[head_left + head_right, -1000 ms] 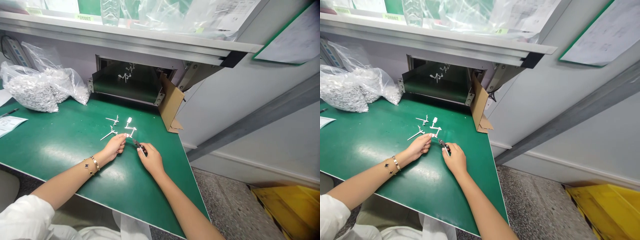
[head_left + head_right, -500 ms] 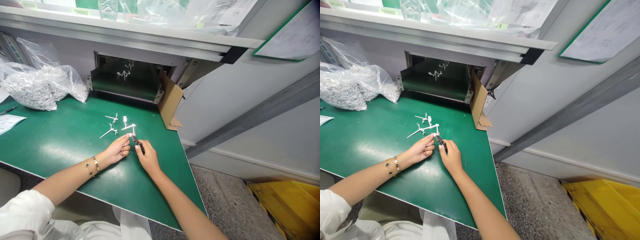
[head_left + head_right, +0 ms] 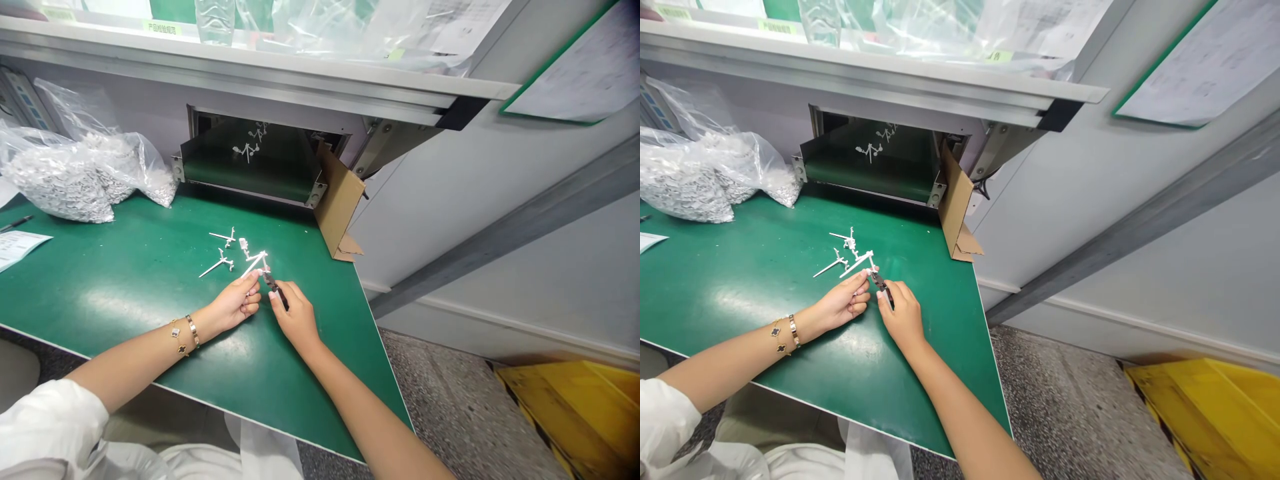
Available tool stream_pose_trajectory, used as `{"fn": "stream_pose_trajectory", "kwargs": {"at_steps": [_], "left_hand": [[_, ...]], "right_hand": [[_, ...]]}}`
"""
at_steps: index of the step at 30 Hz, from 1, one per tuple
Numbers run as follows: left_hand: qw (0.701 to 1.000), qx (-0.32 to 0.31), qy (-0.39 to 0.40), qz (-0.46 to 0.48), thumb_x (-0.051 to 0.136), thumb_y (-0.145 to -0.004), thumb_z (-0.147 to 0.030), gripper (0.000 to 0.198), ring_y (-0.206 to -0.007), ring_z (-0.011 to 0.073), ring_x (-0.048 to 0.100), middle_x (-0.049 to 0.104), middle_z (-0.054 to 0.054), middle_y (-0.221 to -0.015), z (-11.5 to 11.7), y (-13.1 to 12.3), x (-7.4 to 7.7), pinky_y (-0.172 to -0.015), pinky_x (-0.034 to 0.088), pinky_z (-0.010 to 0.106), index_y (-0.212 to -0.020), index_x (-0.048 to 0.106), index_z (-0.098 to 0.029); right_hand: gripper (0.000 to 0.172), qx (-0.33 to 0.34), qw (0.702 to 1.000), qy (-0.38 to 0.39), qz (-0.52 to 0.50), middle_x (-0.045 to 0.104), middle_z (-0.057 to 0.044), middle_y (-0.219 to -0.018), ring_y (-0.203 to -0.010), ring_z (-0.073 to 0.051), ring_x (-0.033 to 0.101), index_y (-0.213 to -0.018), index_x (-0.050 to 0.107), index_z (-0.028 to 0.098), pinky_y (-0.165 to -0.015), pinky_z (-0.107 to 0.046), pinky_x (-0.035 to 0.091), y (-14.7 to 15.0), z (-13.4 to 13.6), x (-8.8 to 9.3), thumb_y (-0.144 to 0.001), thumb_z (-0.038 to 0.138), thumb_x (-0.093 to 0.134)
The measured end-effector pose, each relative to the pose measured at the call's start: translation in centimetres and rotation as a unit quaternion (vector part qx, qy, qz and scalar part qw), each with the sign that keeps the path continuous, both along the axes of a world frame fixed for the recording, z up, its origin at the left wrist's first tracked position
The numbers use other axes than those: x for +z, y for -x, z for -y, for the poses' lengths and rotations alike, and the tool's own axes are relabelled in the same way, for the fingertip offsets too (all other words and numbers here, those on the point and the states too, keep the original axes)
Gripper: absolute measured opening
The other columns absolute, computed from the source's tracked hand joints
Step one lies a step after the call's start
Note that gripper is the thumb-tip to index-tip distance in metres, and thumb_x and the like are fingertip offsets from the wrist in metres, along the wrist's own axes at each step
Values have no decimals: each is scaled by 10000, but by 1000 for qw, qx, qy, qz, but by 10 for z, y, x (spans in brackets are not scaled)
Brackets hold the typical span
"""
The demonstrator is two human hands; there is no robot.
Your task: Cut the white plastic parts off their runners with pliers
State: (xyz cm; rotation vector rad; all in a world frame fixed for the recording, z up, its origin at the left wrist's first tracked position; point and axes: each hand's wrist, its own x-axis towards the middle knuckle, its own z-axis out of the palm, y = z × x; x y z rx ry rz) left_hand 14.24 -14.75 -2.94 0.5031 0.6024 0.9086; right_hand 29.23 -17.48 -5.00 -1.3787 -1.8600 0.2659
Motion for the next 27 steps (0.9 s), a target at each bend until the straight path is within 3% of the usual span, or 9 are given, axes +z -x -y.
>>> {"fn": "stream_pose_trajectory", "kwargs": {"at_steps": [13, 19, 22, 27], "left_hand": [[998, 54, -16, -22, 691, -738, -341, 287, -379, 0, 247, 355, -84, -557, 1, -3, -10, -344, 169, 119, -783, 473, -161], [996, 66, -16, -49, 626, -789, -311, 212, -370, 4, 245, 346, -81, -553, 1, -2, -8, -348, 170, 128, -888, 532, -148], [996, 74, 5, -58, 574, -808, -263, 140, -364, 8, 242, 335, -79, -539, 1, -1, -6, -345, 181, 140, -779, 503, -146], [997, 57, 58, 13, 501, -823, -287, 239, -349, 23, 228, 297, -76, -514, -3, 3, -3, -307, 135, 151, -640, 402, -170]], "right_hand": [[274, -25, 998, 22, 58, 646, -33, -846, -725, -151, 591, -998, 634, 201, -667, -244, 433, 0, 1, 1, -881, 341, 429], [273, -28, 997, 33, 71, 639, -31, -822, -697, -150, 579, -986, 638, 197, -648, -247, 419, 2, 3, 1, -872, 340, 436], [248, -28, 998, 37, 53, 620, -21, -774, -669, -143, 560, -942, 640, 201, -634, -241, 413, 2, 3, 4, -858, 330, 444], [236, -34, 999, 37, -1, 580, -15, -732, -631, -133, 518, -887, 623, 183, -624, -238, 405, -1, 1, 7, -846, 324, 438]]}}
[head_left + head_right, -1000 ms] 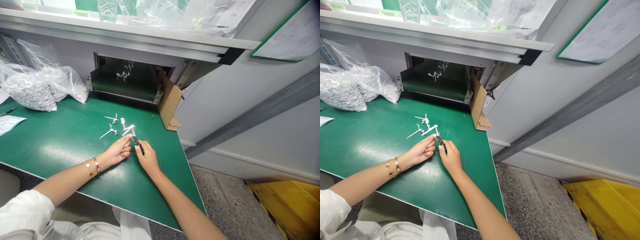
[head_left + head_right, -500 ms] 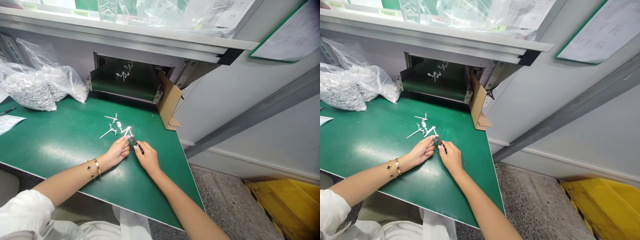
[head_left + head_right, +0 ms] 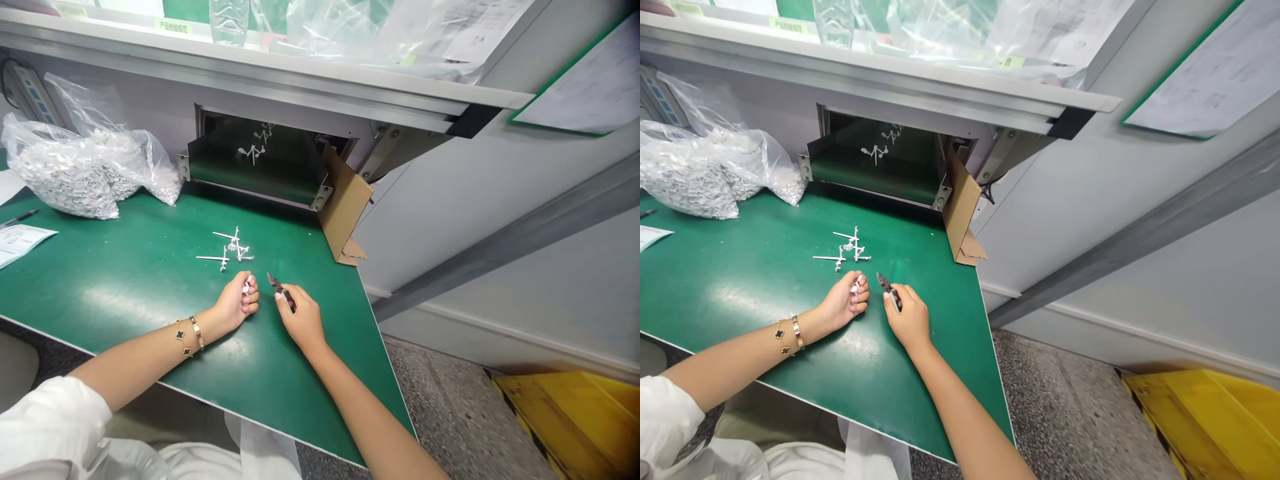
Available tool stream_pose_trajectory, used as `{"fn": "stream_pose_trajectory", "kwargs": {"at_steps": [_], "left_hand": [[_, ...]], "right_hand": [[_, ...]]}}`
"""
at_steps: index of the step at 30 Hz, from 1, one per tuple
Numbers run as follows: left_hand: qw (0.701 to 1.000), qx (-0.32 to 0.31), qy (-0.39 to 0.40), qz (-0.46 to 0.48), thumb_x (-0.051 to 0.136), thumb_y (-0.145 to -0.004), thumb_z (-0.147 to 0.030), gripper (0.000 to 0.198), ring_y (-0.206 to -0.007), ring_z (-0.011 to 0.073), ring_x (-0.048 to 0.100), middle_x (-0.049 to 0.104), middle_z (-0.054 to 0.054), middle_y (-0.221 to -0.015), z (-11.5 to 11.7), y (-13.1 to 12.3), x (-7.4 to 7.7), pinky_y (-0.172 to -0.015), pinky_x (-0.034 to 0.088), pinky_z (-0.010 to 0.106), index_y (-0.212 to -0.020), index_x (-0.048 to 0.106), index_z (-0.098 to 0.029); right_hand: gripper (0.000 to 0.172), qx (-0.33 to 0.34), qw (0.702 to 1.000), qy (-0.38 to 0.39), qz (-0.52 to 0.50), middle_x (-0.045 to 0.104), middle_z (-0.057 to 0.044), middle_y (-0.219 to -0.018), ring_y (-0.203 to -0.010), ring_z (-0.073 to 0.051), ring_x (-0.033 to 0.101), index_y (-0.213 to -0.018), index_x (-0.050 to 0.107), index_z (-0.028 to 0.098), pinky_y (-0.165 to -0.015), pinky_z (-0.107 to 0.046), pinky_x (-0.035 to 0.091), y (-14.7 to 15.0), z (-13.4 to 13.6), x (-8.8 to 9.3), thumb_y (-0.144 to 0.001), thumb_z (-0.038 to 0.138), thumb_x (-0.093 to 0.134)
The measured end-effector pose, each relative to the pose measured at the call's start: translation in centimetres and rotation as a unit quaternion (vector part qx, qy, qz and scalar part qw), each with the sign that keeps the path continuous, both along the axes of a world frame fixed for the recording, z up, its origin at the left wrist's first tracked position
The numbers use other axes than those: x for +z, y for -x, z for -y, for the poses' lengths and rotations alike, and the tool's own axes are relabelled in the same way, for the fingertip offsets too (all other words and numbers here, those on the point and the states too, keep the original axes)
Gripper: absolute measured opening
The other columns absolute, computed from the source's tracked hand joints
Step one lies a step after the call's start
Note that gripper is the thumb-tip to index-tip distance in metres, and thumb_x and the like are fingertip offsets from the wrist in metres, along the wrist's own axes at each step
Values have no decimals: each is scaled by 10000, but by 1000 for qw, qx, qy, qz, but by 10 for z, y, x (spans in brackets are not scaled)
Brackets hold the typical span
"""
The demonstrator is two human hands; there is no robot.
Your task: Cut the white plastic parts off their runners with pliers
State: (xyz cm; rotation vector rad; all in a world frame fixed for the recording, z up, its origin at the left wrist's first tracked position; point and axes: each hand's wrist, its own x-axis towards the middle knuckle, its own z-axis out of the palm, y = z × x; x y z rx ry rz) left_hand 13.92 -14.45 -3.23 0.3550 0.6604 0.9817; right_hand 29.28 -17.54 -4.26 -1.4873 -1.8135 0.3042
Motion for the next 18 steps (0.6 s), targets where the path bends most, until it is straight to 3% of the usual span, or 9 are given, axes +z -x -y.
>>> {"fn": "stream_pose_trajectory", "kwargs": {"at_steps": [3, 6, 9, 12, 18], "left_hand": [[999, 31, -1, 23, 507, -830, -286, 232, -342, 18, 240, 353, -68, -534, -6, 4, 3, -285, 130, 142, -654, 412, -167], [997, 80, 5, 16, 446, -821, -146, 84, -362, 13, 330, 488, -21, -635, -14, 10, 8, -276, 185, 131, -751, 491, -135], [994, 106, 17, 2, 418, -815, -82, 130, -423, 22, 436, 564, 29, -744, -23, 15, 10, -294, 258, 118, -867, 536, -99], [994, 108, 27, -4, 466, -843, -126, 70, -390, 20, 402, 505, -10, -636, -31, 19, 10, -288, 238, 117, -809, 524, -106], [996, 76, 1, -47, 528, -857, -383, 361, -314, 14, 244, 301, -86, -481, -51, 31, 6, -276, 118, 125, -613, 369, -168]], "right_hand": [[236, 1, 1000, 5, -22, 570, -13, -720, -613, -129, 499, -865, 616, 180, -614, -238, 403, -2, -3, -1, -839, 334, 438], [233, 6, 999, 13, -32, 558, -9, -705, -599, -127, 488, -852, 614, 181, -600, -236, 398, -3, -4, -3, -831, 340, 445], [231, 9, 999, 21, -37, 562, -11, -718, -604, -127, 491, -864, 614, 183, -600, -238, 396, -2, -4, -4, -827, 341, 449], [228, 14, 999, 27, -37, 568, -13, -731, -612, -130, 499, -871, 614, 187, -603, -240, 399, -1, -4, -4, -826, 336, 449], [228, 23, 999, 29, -32, 581, -19, -747, -629, -137, 517, -890, 620, 186, -615, -248, 412, 0, -3, -3, -816, 330, 459]]}}
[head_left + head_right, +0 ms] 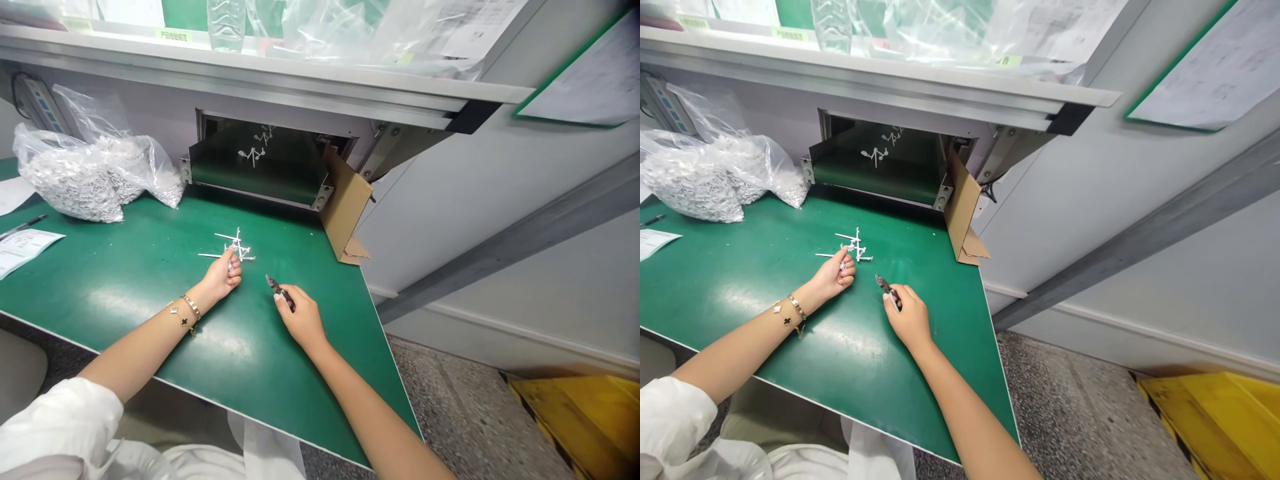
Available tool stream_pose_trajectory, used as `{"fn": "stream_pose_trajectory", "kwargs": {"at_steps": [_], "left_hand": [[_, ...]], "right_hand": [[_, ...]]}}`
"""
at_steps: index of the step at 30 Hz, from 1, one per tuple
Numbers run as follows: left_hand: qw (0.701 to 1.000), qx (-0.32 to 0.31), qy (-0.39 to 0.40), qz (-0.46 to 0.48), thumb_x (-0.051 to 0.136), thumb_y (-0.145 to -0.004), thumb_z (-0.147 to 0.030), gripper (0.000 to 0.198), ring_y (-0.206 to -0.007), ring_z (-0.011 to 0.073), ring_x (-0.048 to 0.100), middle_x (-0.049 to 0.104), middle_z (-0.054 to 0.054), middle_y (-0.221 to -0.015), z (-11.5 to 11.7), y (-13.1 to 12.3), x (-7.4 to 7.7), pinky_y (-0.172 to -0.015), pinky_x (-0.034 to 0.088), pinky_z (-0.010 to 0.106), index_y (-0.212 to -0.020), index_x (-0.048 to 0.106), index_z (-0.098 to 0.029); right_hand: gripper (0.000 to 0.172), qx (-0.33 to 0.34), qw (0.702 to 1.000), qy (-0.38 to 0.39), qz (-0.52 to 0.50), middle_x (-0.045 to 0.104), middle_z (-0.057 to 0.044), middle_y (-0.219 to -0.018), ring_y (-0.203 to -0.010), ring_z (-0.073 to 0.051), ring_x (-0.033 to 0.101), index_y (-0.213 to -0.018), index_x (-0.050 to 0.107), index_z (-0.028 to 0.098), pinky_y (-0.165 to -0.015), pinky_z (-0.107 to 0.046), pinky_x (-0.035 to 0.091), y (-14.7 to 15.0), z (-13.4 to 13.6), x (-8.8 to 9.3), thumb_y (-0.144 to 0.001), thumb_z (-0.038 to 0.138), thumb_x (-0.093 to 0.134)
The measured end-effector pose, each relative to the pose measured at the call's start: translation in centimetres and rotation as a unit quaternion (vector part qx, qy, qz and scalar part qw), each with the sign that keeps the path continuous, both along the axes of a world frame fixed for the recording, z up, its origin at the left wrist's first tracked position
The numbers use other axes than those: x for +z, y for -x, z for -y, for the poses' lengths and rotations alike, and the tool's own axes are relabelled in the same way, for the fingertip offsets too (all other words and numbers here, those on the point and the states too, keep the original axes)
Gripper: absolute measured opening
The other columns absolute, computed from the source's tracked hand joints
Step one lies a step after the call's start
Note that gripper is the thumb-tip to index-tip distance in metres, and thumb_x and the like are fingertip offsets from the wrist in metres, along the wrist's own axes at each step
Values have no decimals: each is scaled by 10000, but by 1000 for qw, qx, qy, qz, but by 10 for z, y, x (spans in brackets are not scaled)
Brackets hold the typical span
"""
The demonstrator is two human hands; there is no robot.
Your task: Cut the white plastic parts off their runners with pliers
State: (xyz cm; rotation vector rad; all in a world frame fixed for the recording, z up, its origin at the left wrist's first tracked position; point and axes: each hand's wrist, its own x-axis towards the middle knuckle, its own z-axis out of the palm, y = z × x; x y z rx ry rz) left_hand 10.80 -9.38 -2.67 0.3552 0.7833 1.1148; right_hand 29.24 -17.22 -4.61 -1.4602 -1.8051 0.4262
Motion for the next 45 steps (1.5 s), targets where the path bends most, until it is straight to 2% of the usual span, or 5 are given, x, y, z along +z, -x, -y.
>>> {"fn": "stream_pose_trajectory", "kwargs": {"at_steps": [8, 13, 19, 28, 45], "left_hand": [[996, -59, 24, -64, 377, -886, -525, 460, -294, 11, 202, 270, -85, -457, -24, 8, -1, -285, 88, 129, -587, 298, -185], [991, -86, 31, -103, 336, -913, -266, 312, -300, 15, 197, 259, -86, -460, -31, 8, -2, -291, 86, 123, -613, 322, -182], [984, -75, -70, -143, 399, -825, -215, 196, -333, 18, 201, 302, -71, -514, -3, -3, 0, -302, 92, 141, -635, 389, -169], [921, -150, -228, -278, 383, -870, -408, 276, -396, 40, 246, 315, -68, -562, 32, -21, -3, -350, 181, 147, -709, 411, -186], [929, -223, -158, -250, 397, -820, -303, 266, -360, 38, 172, 264, -67, -489, 36, -23, 7, -346, 89, 173, -588, 327, -193]], "right_hand": [[219, 9, 1000, -5, 15, 582, -17, -741, -638, -143, 529, -884, 619, 195, -617, -254, 417, 2, 0, 1, -817, 321, 453], [219, 11, 1000, 0, 24, 585, -17, -747, -641, -144, 534, -880, 619, 197, -618, -256, 421, 2, 0, 1, -814, 322, 451], [218, 11, 1000, 1, 20, 589, -20, -761, -656, -146, 540, -895, 618, 194, -637, -259, 436, 0, -1, 1, -816, 317, 457], [220, 24, 999, -27, -21, 586, -24, -764, -662, -140, 538, -908, 611, 176, -652, -249, 444, -2, 1, 3, -834, 311, 454], [244, 28, 994, -96, 49, 635, -60, -914, -824, -184, 586, -1009, 619, 195, -759, -306, 470, -6, 0, -2, -850, 305, 469]]}}
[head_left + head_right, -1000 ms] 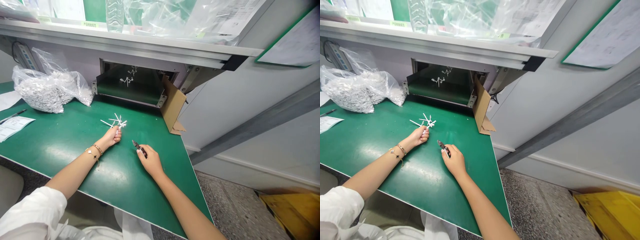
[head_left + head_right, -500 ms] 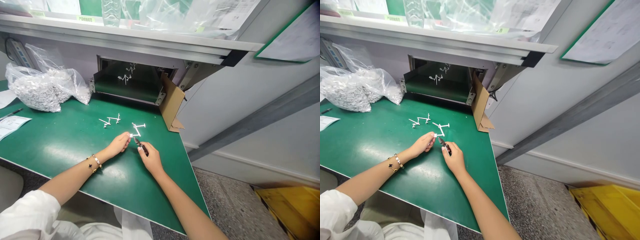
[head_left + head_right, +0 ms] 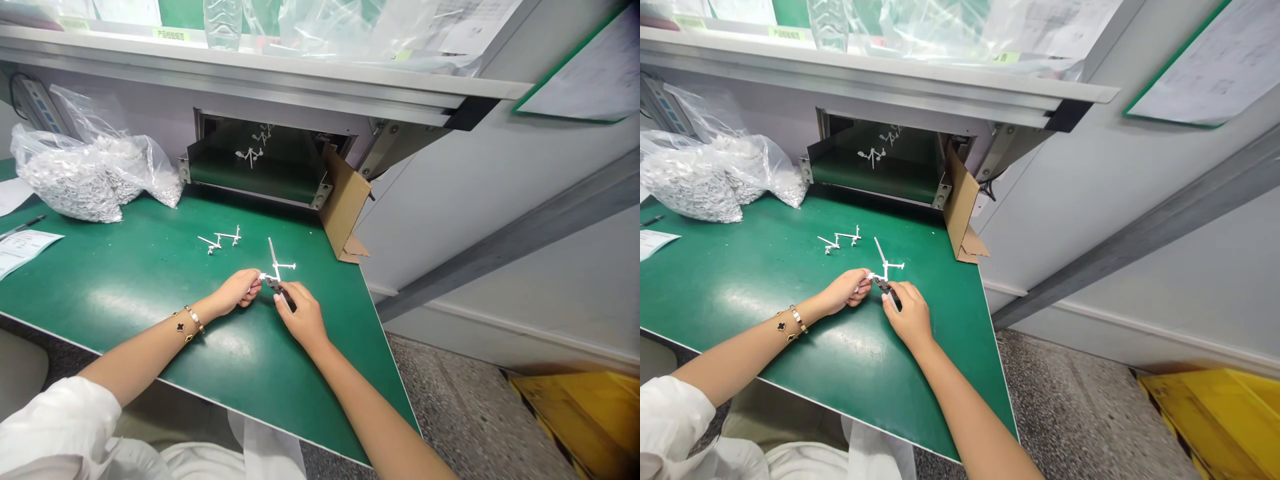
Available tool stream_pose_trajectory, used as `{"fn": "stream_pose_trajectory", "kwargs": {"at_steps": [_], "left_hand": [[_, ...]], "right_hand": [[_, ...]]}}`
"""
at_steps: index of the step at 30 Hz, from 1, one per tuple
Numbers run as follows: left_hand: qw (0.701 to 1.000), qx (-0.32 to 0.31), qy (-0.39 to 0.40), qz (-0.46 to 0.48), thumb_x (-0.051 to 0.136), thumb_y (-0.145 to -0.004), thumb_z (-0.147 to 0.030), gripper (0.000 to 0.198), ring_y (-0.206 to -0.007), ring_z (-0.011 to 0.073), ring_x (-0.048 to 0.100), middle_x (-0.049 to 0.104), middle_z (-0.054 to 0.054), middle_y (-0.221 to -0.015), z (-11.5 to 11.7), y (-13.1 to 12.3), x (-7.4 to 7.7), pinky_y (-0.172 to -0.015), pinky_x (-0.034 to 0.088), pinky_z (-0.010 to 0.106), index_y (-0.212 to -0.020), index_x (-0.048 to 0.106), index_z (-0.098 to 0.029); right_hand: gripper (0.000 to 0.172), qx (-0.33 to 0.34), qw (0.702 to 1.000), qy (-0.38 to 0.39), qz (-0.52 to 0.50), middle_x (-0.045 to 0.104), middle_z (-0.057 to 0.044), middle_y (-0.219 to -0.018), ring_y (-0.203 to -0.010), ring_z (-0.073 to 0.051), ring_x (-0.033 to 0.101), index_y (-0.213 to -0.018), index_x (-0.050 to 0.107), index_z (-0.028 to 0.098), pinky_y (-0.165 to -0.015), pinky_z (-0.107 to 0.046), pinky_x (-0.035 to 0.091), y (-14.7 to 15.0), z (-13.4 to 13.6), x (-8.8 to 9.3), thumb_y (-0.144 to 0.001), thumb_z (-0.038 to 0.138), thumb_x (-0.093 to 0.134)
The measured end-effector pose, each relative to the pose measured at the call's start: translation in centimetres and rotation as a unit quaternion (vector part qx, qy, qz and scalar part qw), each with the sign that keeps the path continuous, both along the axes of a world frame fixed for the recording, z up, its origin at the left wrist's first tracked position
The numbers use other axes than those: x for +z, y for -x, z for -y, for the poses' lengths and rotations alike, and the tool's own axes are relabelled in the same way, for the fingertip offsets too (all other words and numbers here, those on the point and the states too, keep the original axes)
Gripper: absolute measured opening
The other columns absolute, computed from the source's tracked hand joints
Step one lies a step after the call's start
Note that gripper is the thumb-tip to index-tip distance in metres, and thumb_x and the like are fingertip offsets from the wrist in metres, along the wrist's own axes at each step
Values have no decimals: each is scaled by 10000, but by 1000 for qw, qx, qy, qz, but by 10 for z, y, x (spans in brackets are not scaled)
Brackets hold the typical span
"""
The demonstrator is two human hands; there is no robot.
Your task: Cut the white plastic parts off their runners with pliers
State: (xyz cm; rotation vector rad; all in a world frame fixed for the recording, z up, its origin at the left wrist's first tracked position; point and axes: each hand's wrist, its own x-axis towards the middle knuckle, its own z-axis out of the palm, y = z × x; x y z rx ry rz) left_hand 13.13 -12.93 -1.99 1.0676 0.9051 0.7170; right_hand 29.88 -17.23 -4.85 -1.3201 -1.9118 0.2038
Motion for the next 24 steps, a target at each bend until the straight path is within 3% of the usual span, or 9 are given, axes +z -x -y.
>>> {"fn": "stream_pose_trajectory", "kwargs": {"at_steps": [9, 24], "left_hand": [[999, -21, -24, -33, 426, -843, -479, 400, -373, 38, 191, 268, -67, -514, 1, 3, -8, -346, 106, 173, -582, 318, -196], [999, -32, 33, -25, 441, -845, -425, 346, -354, 32, 169, 296, -73, -498, 0, 3, -9, -341, 84, 157, -609, 335, -195]], "right_hand": [[249, 20, 996, -32, 86, 637, -64, -909, -861, -205, 570, -1027, 623, 194, -780, -331, 457, -10, -4, -1, -858, 290, 468], [245, 5, 991, -32, 132, 648, -51, -847, -780, -180, 580, -977, 651, 206, -719, -285, 442, -9, -4, 0, -865, 307, 457]]}}
